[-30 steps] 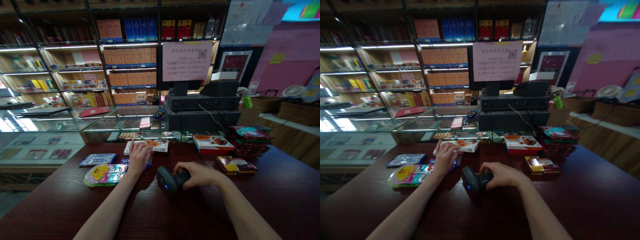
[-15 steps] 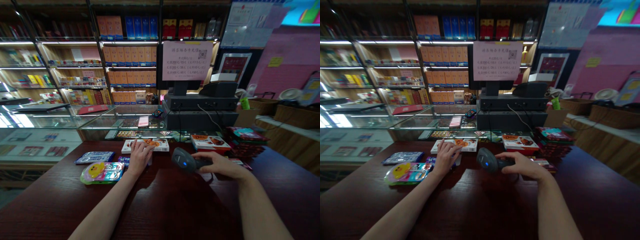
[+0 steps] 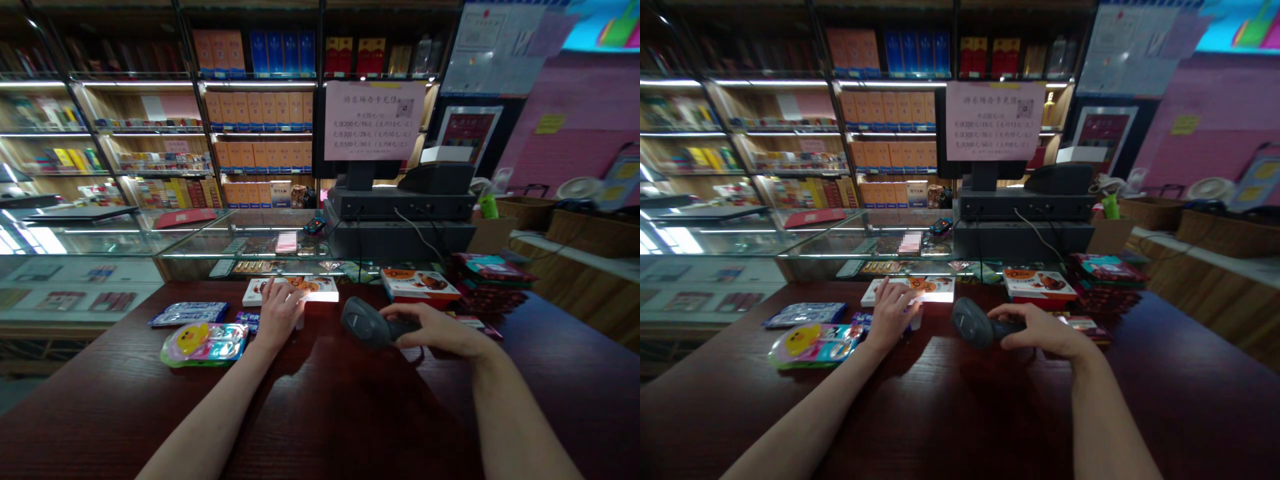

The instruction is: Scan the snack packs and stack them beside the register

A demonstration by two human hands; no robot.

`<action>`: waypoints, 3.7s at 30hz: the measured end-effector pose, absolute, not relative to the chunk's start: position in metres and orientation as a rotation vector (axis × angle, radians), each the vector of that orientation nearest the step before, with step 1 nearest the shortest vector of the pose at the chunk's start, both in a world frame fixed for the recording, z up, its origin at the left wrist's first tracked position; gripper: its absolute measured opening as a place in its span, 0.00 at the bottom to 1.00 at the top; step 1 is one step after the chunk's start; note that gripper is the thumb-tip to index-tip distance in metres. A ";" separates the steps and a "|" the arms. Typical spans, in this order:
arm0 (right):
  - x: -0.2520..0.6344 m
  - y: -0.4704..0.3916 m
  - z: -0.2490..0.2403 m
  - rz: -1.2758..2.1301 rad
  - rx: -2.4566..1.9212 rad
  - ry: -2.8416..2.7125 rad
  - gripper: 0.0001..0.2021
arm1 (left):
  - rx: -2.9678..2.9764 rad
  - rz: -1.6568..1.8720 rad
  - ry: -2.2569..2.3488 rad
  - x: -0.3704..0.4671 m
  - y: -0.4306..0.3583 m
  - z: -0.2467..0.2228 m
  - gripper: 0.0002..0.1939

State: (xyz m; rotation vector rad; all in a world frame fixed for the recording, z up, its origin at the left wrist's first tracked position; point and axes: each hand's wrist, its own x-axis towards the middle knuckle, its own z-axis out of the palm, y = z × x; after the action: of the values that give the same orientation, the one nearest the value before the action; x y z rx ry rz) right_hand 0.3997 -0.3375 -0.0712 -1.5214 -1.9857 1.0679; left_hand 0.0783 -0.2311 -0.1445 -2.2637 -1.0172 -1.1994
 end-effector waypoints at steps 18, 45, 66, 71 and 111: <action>0.359 -0.322 -0.092 1.186 -1.477 -2.144 0.29 | -2.280 -1.226 -1.053 0.076 -0.234 -0.140 0.09; 0.364 -0.286 -0.140 0.751 -1.561 -1.736 0.13 | -2.332 -1.325 -1.231 0.063 -0.225 -0.147 0.10; 0.367 -0.259 -0.181 0.885 -1.383 -1.539 0.33 | -2.355 -1.345 -1.427 0.065 -0.220 -0.152 0.14; 0.365 -0.261 -0.176 0.923 -1.362 -1.503 0.32 | -2.383 -1.366 -1.469 0.064 -0.219 -0.153 0.14; 0.354 -0.283 -0.134 0.405 -1.332 -1.631 0.30 | -2.606 -1.250 -1.288 0.048 -0.210 -0.150 0.48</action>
State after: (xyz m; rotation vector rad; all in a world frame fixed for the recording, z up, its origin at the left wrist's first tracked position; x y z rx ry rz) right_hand 0.3543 -0.2828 -0.1344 -1.3317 -1.6314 0.4048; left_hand 0.0476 -0.2103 -0.1501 -2.6056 -1.2882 -1.2495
